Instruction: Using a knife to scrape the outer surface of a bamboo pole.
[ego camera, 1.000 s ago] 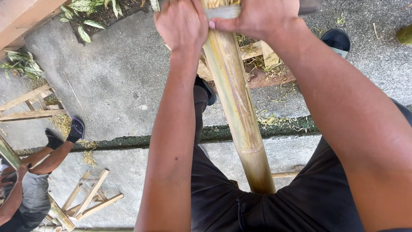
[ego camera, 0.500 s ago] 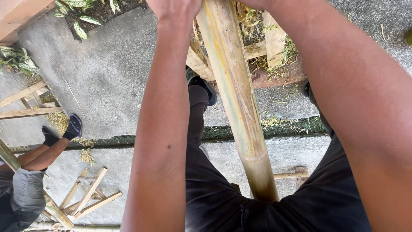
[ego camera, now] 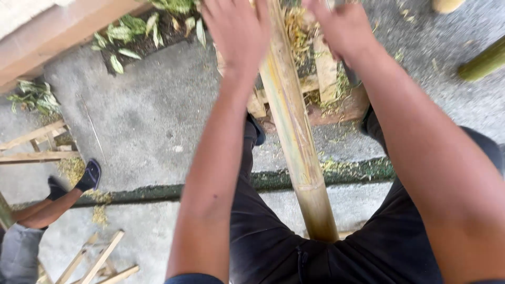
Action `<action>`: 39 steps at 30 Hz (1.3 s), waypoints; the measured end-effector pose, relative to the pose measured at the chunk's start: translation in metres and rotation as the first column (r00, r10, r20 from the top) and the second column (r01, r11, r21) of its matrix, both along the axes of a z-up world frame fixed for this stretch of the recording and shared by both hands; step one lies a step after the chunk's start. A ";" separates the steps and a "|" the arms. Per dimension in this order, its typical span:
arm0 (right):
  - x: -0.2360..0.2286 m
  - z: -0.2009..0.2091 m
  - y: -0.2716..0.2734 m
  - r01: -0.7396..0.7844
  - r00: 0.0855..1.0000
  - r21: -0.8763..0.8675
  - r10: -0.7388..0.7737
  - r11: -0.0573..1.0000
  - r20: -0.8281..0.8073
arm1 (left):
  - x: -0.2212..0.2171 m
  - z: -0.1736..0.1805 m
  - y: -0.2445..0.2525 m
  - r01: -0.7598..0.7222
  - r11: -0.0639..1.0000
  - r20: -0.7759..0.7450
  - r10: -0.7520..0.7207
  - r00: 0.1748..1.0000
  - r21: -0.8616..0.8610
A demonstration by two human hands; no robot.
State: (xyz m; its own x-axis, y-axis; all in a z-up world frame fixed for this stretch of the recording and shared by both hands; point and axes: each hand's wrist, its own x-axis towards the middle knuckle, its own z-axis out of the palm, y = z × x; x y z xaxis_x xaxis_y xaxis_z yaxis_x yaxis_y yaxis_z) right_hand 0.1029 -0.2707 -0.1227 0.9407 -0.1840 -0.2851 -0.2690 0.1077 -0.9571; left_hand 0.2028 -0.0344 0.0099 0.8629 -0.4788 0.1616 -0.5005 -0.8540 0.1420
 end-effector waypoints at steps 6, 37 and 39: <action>-0.130 0.126 0.031 0.041 0.891 -0.055 -0.062 0.998 -0.450 | -0.176 0.022 -0.032 0.132 0.870 -0.113 -0.088 0.990 0.475; -0.273 0.138 0.117 -0.378 0.907 -0.708 0.087 0.596 -0.411 | -0.334 -0.084 0.083 -0.284 0.806 -0.554 -0.066 0.830 -0.520; -0.280 0.136 0.120 -0.391 0.909 -0.726 0.116 0.566 -0.400 | -0.336 -0.098 0.093 -0.172 0.760 -0.460 -0.183 0.869 -0.627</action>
State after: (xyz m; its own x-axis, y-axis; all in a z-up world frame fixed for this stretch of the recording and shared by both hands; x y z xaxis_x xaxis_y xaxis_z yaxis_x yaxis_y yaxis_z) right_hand -0.1769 -0.1507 0.0128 0.8867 -0.2280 -0.4023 -0.4229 -0.7516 -0.5062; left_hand -0.1330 0.0588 -0.0879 0.9069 -0.4212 0.0048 -0.2222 -0.4688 0.8549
